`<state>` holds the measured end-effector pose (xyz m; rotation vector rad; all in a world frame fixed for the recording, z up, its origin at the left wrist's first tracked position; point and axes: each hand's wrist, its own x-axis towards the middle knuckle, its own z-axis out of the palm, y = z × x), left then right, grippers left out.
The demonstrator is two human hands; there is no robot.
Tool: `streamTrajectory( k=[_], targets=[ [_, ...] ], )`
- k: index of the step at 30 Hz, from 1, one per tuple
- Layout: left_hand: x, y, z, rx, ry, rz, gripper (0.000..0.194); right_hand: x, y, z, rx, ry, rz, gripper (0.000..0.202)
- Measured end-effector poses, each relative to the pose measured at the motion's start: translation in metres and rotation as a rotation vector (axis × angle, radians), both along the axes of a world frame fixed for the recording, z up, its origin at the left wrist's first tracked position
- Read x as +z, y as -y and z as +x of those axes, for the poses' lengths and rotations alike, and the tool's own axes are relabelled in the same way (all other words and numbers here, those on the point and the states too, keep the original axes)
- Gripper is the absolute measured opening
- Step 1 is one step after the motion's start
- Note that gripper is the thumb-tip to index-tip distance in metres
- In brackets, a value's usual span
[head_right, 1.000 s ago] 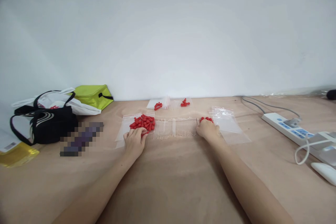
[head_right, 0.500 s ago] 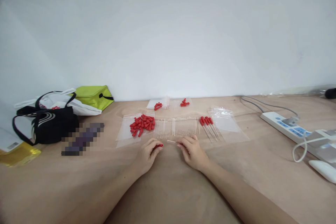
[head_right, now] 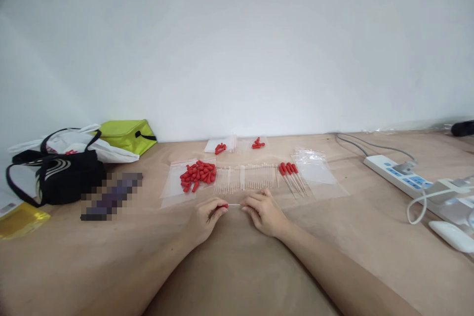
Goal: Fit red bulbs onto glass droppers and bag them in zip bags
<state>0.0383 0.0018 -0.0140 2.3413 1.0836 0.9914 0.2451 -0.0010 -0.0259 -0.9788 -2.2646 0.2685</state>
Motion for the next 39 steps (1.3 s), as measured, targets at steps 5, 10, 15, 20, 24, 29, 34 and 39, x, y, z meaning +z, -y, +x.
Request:
streamTrajectory(
  k=[5,10,15,20,24,29,34,39],
  targets=[
    [0.001,0.002,-0.001,-0.075,-0.013,0.006,0.016,0.000,-0.003,0.003,0.046,0.007,0.006,0.020],
    [0.000,0.003,-0.001,-0.097,-0.091,0.039,0.019,0.001,-0.006,0.005,0.057,0.086,0.042,0.021],
    [-0.001,0.003,0.000,-0.075,-0.138,0.051,0.017,0.002,-0.004,0.002,0.005,0.137,0.080,0.021],
    [-0.001,0.004,0.000,-0.057,-0.178,0.050,0.015,0.003,0.001,-0.003,-0.028,0.125,0.103,0.021],
    [0.000,0.004,0.000,-0.087,-0.200,0.066,0.016,0.001,0.003,-0.006,-0.030,0.118,0.104,0.021],
    [0.000,0.003,0.000,-0.142,-0.209,0.080,0.017,-0.002,0.005,-0.008,-0.018,0.103,0.073,0.022],
    [0.002,0.002,0.000,-0.176,-0.220,0.095,0.018,-0.004,0.006,-0.012,-0.021,0.088,0.032,0.020],
    [0.003,0.001,0.000,-0.202,-0.228,0.106,0.021,-0.003,0.008,-0.017,-0.047,0.082,-0.013,0.021]
  ],
)
